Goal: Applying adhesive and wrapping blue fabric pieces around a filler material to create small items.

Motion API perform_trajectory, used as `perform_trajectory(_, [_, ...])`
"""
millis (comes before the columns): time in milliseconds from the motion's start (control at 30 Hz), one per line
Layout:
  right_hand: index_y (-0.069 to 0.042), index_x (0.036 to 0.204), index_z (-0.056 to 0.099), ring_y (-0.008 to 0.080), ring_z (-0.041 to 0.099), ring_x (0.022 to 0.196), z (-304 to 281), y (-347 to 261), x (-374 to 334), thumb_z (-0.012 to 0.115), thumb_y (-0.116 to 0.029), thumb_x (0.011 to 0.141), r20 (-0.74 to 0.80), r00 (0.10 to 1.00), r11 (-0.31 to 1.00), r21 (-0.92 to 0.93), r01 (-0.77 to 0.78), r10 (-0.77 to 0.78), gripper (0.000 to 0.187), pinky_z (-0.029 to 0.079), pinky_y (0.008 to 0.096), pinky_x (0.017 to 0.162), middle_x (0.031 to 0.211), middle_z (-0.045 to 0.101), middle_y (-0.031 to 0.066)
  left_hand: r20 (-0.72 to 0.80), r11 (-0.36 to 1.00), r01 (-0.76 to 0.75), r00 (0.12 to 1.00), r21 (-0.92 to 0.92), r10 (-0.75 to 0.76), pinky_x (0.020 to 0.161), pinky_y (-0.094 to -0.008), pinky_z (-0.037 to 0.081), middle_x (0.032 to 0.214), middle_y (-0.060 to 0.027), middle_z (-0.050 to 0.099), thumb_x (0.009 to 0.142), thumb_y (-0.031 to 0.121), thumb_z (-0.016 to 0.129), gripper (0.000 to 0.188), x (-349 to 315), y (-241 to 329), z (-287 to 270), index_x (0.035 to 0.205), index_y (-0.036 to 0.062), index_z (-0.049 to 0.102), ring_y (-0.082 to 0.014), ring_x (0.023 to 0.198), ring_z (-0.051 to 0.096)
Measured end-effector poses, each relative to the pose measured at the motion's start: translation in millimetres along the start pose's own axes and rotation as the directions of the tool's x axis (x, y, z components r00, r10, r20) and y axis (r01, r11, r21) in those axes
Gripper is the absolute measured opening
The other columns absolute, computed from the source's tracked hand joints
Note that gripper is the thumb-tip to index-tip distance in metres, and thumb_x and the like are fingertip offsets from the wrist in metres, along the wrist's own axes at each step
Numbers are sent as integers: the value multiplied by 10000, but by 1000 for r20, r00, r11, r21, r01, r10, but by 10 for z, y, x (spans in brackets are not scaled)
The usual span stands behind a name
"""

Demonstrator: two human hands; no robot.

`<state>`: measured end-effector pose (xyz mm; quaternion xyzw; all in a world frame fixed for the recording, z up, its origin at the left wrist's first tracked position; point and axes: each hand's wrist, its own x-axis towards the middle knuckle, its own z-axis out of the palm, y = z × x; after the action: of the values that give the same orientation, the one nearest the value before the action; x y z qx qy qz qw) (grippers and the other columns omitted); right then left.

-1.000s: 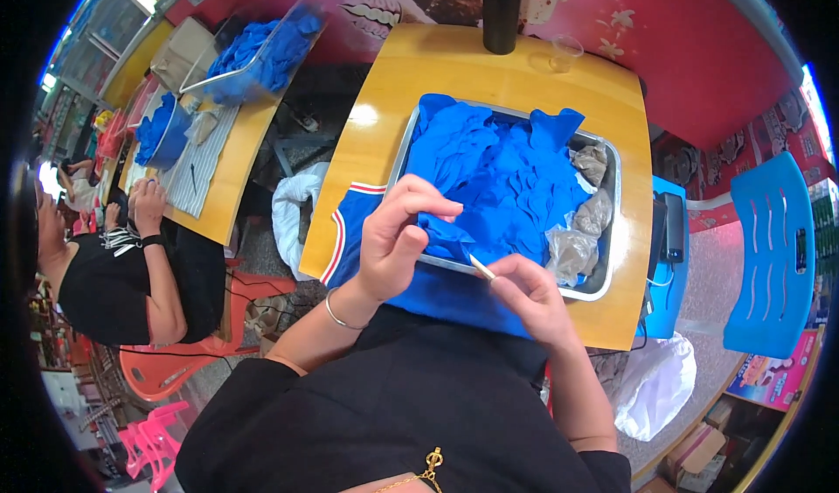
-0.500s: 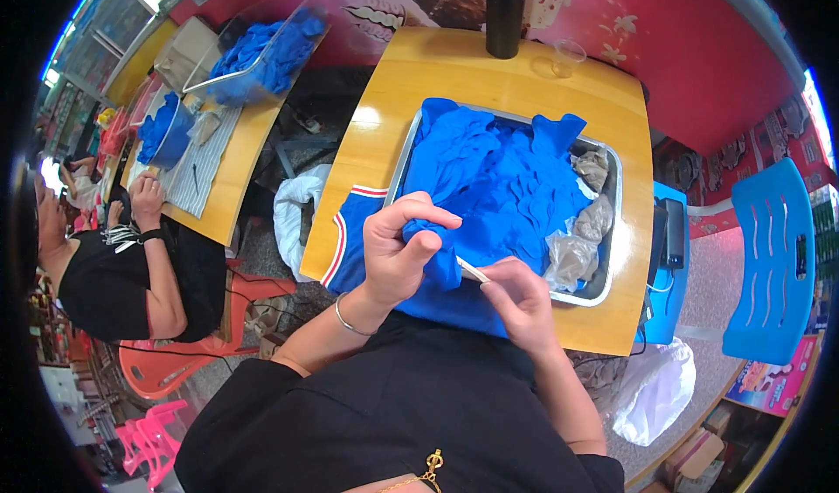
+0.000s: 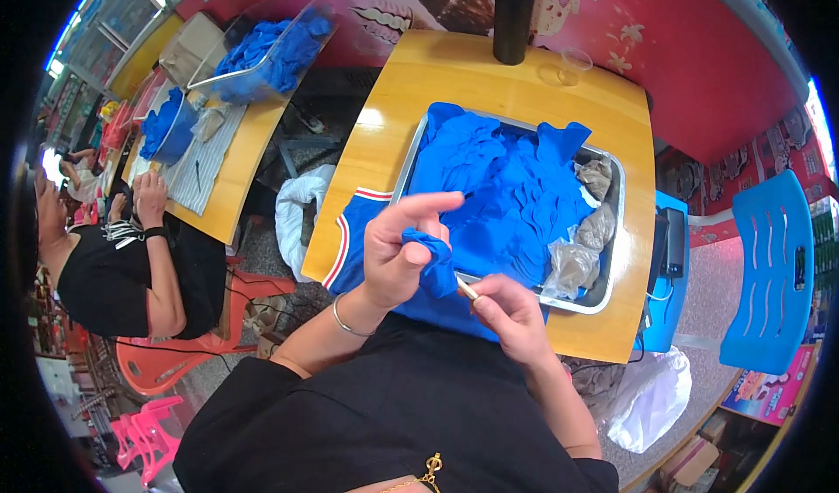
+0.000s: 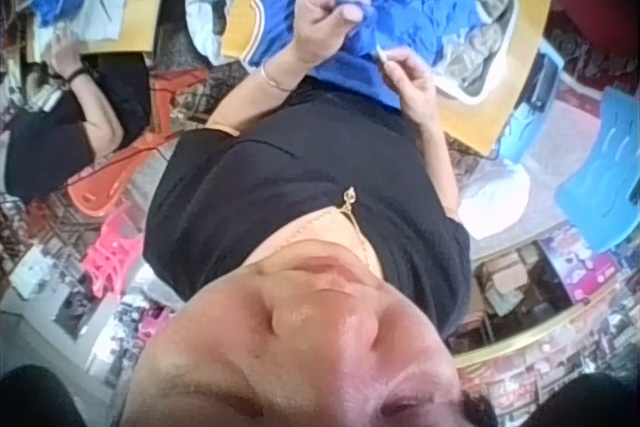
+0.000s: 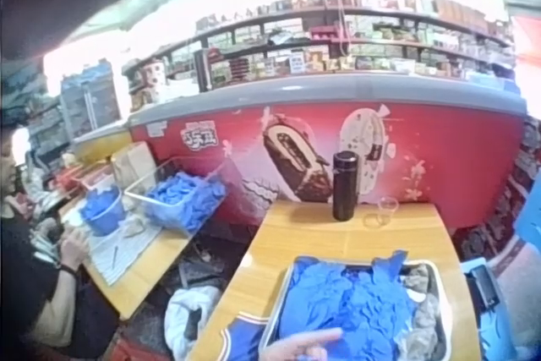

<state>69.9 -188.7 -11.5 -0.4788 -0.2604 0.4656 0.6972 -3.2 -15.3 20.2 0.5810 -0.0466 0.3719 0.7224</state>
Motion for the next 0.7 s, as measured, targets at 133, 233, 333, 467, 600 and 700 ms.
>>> perform_trajectory(133, [7,967,602,66,510,742,-49,-4,8,574,-55,885,-107,986,969,-227,98,-125,107,396,209,659,843,573,13,-80,999,-51,996,-19,49,515,-148,279,741,36,452,885,257,637,283,-48,-25,-35,1002,21,532,-8,577,365])
perform_trajectory(233, [8,961,602,69,514,771,-23,6,-25,579,-44,879,-133,985,970,-231,73,-106,99,400,213,680,855,572,19,-111,999,-48,993,19,50,507,-154,280,739,30,457,892,207,628,214,-65,-20,-34,941,33,516,-12,578,369])
perform_trajectory(333, [12,964,599,69,513,773,-41,54,-53,573,-31,879,-134,982,959,-269,90,-130,99,398,213,680,862,572,24,-91,997,-80,993,5,80,511,-155,282,740,23,474,880,171,643,193,-77,-39,-66,951,31,530,-14,582,374])
perform_trajectory(467, [16,966,598,73,514,773,-47,90,-69,570,-33,883,-139,982,961,-264,85,-125,101,396,211,680,863,570,28,-67,995,-96,993,13,97,512,-159,286,737,18,498,864,164,665,184,-83,-44,-96,940,16,586,-16,579,374])
perform_trajectory(600, [18,987,604,74,516,754,13,72,-57,569,-41,885,-113,986,975,-197,101,-124,123,394,203,651,860,574,35,-83,999,-49,995,22,50,507,-167,288,728,23,511,854,181,679,212,-126,-56,-99,959,5,627,-18,575,372])
perform_trajectory(700, [13,1004,610,66,509,720,10,76,-50,565,-60,892,-67,993,987,-137,85,-95,141,384,194,608,845,576,33,-88,999,-28,996,-17,27,507,-168,290,719,28,526,850,207,682,233,-128,-55,-98,954,3,637,-17,578,376])
